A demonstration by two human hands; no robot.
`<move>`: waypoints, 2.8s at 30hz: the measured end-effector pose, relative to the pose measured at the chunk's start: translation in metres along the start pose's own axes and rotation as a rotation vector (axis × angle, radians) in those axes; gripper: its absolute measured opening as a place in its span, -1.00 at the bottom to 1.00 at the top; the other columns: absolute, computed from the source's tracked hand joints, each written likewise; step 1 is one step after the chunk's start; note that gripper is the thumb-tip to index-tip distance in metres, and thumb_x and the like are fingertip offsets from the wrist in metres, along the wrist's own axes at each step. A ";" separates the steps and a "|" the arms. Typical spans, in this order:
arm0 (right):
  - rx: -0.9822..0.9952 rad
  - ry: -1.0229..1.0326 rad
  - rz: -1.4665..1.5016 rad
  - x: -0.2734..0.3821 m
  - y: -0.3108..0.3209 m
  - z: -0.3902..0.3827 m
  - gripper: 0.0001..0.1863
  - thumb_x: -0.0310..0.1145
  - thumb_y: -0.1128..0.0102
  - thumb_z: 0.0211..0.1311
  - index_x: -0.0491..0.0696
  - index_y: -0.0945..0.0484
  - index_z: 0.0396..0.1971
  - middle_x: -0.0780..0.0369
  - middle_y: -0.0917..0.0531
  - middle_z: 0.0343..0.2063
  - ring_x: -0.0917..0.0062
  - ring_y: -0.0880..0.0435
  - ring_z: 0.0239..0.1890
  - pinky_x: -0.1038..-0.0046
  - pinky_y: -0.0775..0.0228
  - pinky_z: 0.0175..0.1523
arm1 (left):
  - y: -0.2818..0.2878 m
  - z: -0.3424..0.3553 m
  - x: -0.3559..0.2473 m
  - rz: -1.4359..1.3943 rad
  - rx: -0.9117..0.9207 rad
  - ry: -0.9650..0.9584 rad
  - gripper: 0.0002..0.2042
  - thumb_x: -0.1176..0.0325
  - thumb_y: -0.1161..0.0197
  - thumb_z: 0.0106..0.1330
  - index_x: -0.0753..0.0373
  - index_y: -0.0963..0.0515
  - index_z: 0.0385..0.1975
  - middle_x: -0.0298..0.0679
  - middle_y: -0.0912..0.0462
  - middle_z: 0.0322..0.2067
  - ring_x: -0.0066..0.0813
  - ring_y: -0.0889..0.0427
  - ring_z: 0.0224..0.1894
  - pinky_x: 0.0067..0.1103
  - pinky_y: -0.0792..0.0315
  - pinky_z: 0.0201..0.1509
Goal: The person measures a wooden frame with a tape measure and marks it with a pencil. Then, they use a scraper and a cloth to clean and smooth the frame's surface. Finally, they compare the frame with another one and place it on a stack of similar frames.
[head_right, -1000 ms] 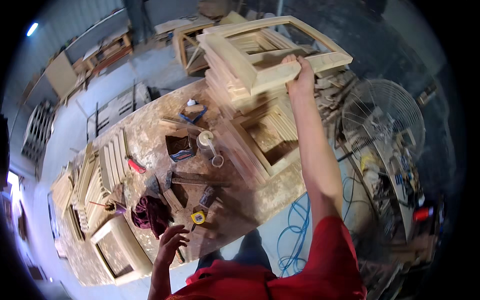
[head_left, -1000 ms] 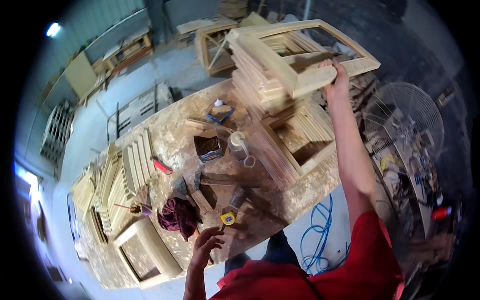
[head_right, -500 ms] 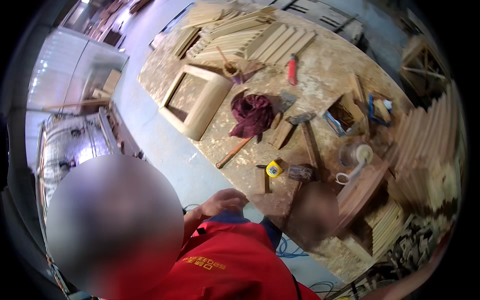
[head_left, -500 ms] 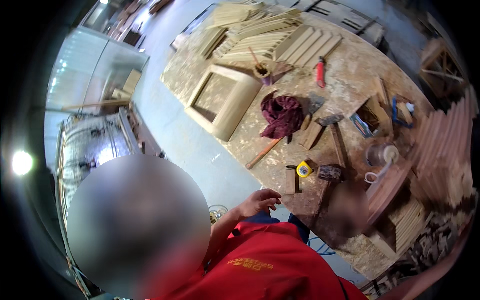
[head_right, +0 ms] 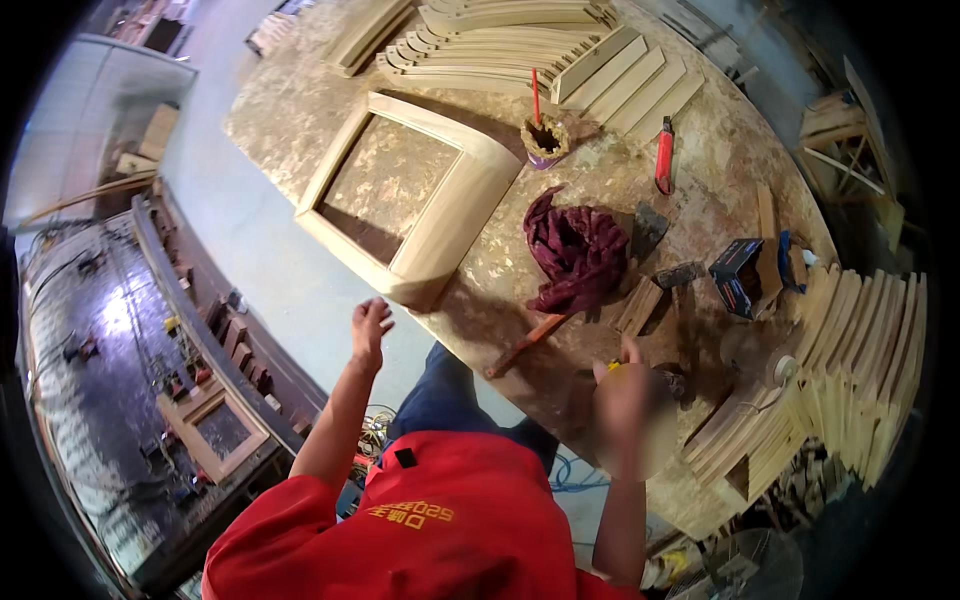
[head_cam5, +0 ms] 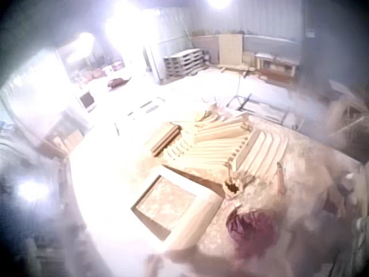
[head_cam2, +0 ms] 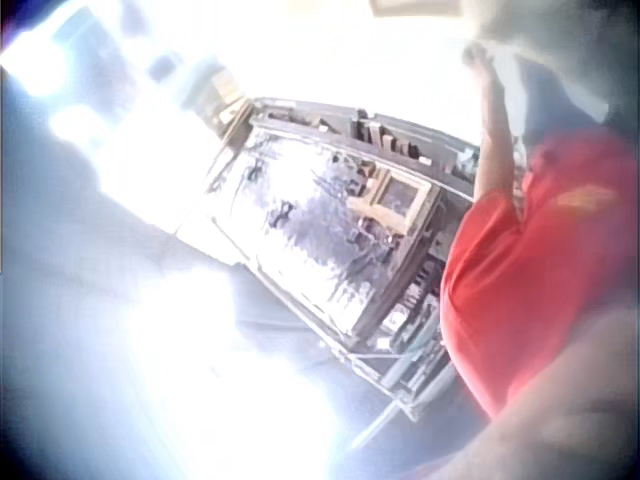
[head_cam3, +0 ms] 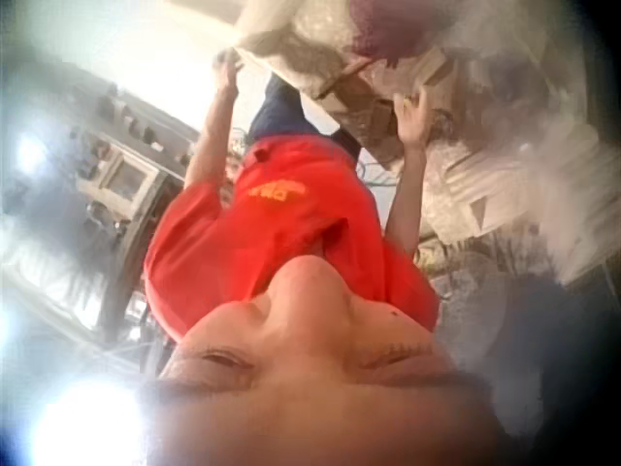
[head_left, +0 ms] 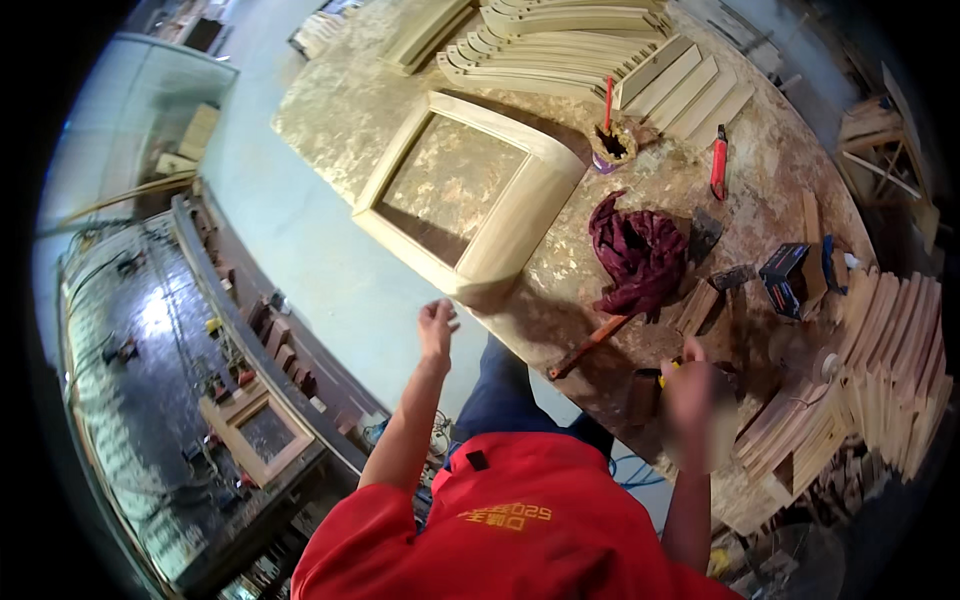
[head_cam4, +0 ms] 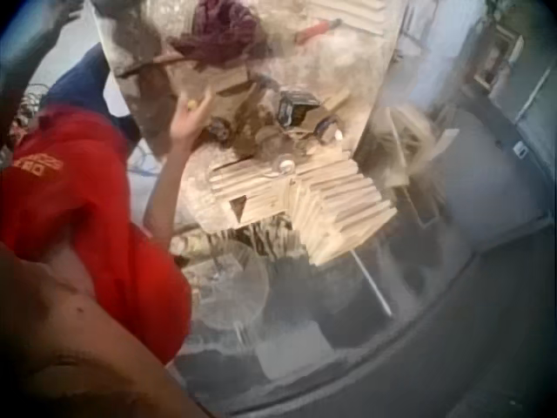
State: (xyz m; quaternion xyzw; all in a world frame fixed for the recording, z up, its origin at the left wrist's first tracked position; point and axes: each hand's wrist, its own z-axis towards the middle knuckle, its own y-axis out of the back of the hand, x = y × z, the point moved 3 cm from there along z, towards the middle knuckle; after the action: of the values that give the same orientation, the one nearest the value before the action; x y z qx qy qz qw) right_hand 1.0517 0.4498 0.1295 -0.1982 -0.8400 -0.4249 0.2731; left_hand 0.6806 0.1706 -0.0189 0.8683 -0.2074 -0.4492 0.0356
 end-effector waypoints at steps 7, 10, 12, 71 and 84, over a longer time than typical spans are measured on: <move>-0.070 0.513 -0.738 0.085 -0.122 0.171 -0.46 -0.44 -0.46 0.06 -0.07 -0.57 0.12 -0.02 -0.52 0.14 0.05 -0.52 0.21 0.07 -0.51 0.19 | -0.016 0.119 -0.036 -0.323 0.098 0.070 -0.66 0.23 -0.40 0.44 0.33 -0.49 -0.01 -0.19 -0.68 -0.30 -0.31 -0.71 -0.25 -0.38 -0.64 -0.17; -0.206 0.693 -0.382 0.176 -0.145 0.173 -0.58 -0.49 -0.37 0.03 -0.09 -0.61 -0.03 0.07 -0.61 -0.08 0.05 -0.62 0.01 0.11 -0.51 0.13 | -0.010 0.120 -0.034 -0.430 0.071 0.038 -0.72 0.37 -0.43 0.40 0.32 -0.51 -0.05 -0.18 -0.68 -0.41 -0.28 -0.73 -0.39 -0.38 -0.68 -0.26; -0.259 0.843 -0.278 0.226 -0.184 0.180 -0.61 -0.49 -0.37 0.05 -0.08 -0.62 -0.05 0.10 -0.60 -0.02 0.08 -0.58 0.09 0.12 -0.47 0.20 | 0.006 0.121 -0.023 -0.394 0.071 0.041 -0.72 0.37 -0.44 0.40 0.30 -0.51 -0.05 -0.18 -0.68 -0.41 -0.29 -0.73 -0.38 -0.37 -0.68 -0.25; -0.164 0.511 0.271 0.235 -0.224 0.350 -0.26 -0.41 -0.61 0.16 -0.17 -0.39 0.28 0.18 -0.63 0.11 0.43 -0.60 0.16 0.41 -0.45 0.30 | 0.020 0.116 -0.047 -0.458 -0.135 0.230 -0.78 0.53 -0.42 0.19 0.28 -0.52 -0.23 -0.24 -0.61 -0.55 -0.40 -0.63 -0.58 -0.47 -0.56 -0.48; 0.329 0.448 0.244 0.292 -0.254 0.078 -0.61 -0.12 -0.29 0.47 -0.20 -0.56 -0.09 0.18 -0.68 -0.29 0.53 -0.63 -0.19 0.33 -0.50 -0.08 | 0.237 0.059 -0.158 -0.050 0.155 -0.224 -0.86 0.48 -0.45 0.17 0.30 -0.57 -0.45 -0.31 -0.60 -0.63 -0.57 -0.59 -0.62 -0.63 -0.45 -0.54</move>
State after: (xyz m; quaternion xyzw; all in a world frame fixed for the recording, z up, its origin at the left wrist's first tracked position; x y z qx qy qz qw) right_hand 0.6603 0.4009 0.1206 -0.1520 -0.7864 -0.2803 0.5291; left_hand 0.4754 0.0240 0.1261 0.8177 -0.2223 -0.5267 -0.0664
